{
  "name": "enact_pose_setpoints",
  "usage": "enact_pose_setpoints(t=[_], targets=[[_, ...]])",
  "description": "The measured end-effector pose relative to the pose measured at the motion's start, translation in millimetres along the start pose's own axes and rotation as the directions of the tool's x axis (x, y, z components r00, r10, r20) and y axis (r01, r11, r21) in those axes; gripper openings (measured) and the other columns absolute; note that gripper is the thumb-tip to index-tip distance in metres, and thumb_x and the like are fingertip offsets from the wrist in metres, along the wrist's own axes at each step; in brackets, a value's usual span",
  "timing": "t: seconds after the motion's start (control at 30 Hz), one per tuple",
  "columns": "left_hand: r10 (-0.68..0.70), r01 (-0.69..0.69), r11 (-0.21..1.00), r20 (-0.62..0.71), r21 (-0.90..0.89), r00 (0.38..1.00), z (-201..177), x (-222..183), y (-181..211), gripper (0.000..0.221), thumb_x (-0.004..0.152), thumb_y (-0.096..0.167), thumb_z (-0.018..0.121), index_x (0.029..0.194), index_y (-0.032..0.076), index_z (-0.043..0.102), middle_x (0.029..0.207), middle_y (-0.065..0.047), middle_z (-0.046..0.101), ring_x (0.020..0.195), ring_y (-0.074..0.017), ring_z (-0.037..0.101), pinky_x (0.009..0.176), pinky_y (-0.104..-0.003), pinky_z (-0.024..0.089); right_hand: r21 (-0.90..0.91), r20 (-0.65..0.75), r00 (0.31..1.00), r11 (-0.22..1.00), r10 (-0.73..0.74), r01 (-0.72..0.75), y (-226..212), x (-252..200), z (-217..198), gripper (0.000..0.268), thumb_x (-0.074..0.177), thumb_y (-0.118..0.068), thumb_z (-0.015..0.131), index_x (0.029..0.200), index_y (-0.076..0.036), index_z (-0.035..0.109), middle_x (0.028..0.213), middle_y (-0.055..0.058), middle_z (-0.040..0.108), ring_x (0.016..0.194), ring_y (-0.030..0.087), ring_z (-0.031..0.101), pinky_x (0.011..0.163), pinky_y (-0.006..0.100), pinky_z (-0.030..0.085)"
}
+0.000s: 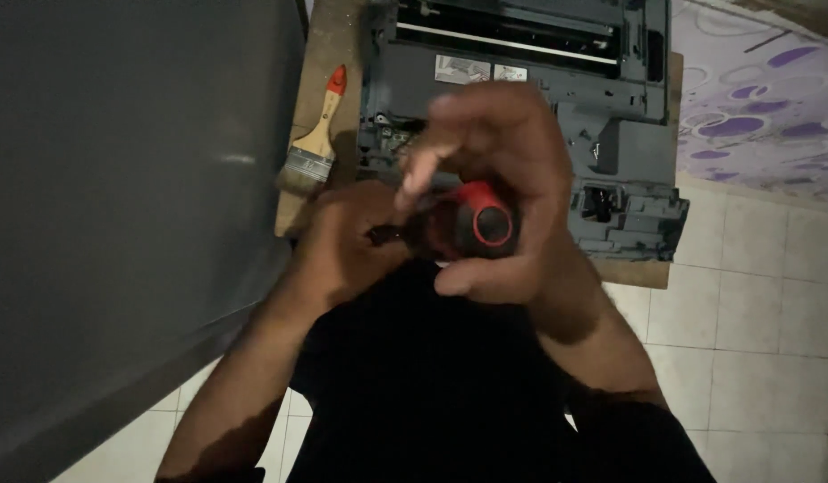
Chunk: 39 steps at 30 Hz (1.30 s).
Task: Removing screws and prying off the internal plastic panels of a printer chassis.
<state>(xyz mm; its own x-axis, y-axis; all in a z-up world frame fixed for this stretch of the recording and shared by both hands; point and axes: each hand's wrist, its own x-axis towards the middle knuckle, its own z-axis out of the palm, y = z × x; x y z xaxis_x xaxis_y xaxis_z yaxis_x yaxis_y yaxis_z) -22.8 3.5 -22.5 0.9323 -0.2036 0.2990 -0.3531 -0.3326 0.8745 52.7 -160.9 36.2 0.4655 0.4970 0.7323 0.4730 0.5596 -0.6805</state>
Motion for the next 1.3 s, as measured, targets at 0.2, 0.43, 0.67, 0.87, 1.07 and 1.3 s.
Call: enact_pose_setpoints(t=[0.2,0.43,0.67,0.87,1.07,1.3], targets=[[0.112,-0.112,0.994,0.017,-0.011,0.994,7,5,-9,0.020,0.082,0.011,0.073,0.089,0.008,0.055,0.088,-0.013,0.061,0.082,-0.0319,0.059,0.077,-0.045,0.044,-0.172,-0.090,0.970,0.956,0.224,-0.236,-28,-8,10,0.037,0.097,-0.015,0.075,0.126,-0.007,0.053,0.089,0.007,0.068,0.082,0.019,0.074,0.089,0.032,0.065],[0.083,-0.075,0.994,0.099,-0.082,0.992,-5,12,15,0.010,0.091,0.011,0.053,0.084,0.006,0.058,0.078,-0.010,0.062,0.074,-0.0249,0.060,0.065,-0.040,0.040,-0.187,-0.001,0.973,0.956,0.231,-0.227,-24,-2,-2,0.063,0.094,-0.026,0.082,0.144,-0.014,0.045,0.108,0.008,0.065,0.097,0.018,0.070,0.091,0.031,0.063],[0.009,-0.008,1.000,0.126,-0.005,0.992,-9,8,9,0.028,0.093,0.029,0.063,0.107,0.005,0.062,0.105,-0.016,0.070,0.098,-0.0333,0.067,0.082,-0.042,0.048,-0.203,-0.087,0.982,0.962,0.169,-0.184,-27,-4,6,0.049,0.093,-0.017,0.081,0.129,-0.007,0.051,0.100,0.011,0.071,0.092,0.020,0.077,0.095,0.031,0.068],[0.070,-0.073,0.997,0.051,0.040,0.996,-4,8,6,0.006,0.079,0.005,0.063,0.080,0.006,0.058,0.079,-0.012,0.064,0.075,-0.0298,0.060,0.067,-0.042,0.039,-0.115,-0.104,0.977,0.974,0.184,-0.196,-25,-7,6,0.062,0.088,-0.019,0.085,0.135,-0.008,0.047,0.113,0.013,0.067,0.099,0.023,0.074,0.092,0.031,0.068],[0.021,-0.020,1.000,0.077,-0.010,0.997,-7,12,20,0.032,0.100,0.037,0.054,0.096,0.006,0.055,0.092,-0.013,0.062,0.085,-0.0308,0.060,0.076,-0.045,0.041,-0.193,-0.125,0.963,0.946,0.239,-0.260,-32,-7,7,0.050,0.093,-0.013,0.081,0.131,-0.007,0.051,0.101,0.011,0.070,0.092,0.019,0.075,0.089,0.029,0.066],[0.031,-0.044,0.983,0.074,0.179,0.997,-5,10,3,0.012,0.070,0.014,0.073,0.079,0.010,0.067,0.077,-0.010,0.063,0.075,-0.0329,0.059,0.066,-0.046,0.038,-0.109,-0.086,0.991,0.988,0.102,-0.111,-17,-12,-1,0.077,0.084,-0.018,0.092,0.143,-0.007,0.044,0.116,0.013,0.067,0.103,0.023,0.073,0.091,0.030,0.068]])
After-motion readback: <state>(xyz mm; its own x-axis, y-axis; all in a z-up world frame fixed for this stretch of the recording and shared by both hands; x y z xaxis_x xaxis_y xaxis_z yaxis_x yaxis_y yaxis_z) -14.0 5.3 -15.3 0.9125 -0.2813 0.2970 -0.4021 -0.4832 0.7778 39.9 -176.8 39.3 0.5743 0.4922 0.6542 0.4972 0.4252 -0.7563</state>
